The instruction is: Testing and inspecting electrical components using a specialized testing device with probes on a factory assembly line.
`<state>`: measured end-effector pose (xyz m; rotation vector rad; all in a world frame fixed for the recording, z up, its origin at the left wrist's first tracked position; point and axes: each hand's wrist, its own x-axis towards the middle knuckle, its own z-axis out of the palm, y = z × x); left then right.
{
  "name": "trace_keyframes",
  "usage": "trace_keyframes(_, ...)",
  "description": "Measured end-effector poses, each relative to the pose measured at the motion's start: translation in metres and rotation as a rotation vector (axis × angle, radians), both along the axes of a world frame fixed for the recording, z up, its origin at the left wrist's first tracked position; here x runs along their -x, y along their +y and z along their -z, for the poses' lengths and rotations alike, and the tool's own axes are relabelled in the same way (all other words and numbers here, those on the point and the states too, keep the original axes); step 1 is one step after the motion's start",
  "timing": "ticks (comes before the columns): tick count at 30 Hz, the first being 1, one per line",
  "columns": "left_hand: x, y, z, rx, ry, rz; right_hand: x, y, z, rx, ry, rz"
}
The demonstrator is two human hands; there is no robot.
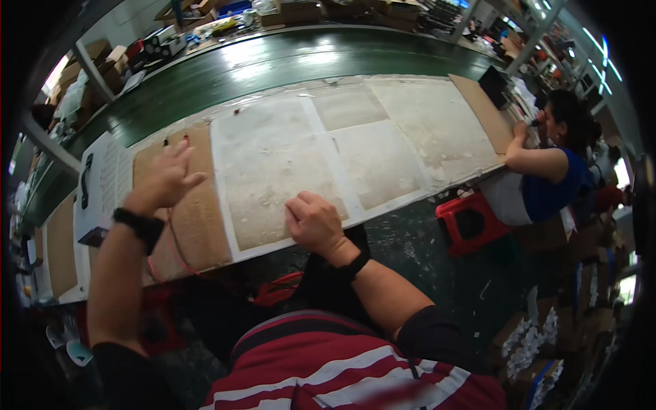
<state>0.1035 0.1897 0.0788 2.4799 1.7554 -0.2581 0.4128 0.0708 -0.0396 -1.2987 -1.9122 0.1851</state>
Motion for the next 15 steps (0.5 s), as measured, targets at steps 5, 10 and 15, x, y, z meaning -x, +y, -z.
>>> trace_keyframes(5,-0.069,0.003,0.069,0.126,-0.106,0.067,0.008,-0.001,0.0,-0.013,-0.01,0.031)
trace_keyframes(10,-0.028,0.025,0.073,-0.111,-0.094,-0.232,0.009,0.0,0.002,0.012,-0.038,0.035)
trace_keyframes(15,0.012,0.028,0.081,-0.166,-0.166,-0.391,0.013,0.001,-0.001,0.005,-0.06,0.038)
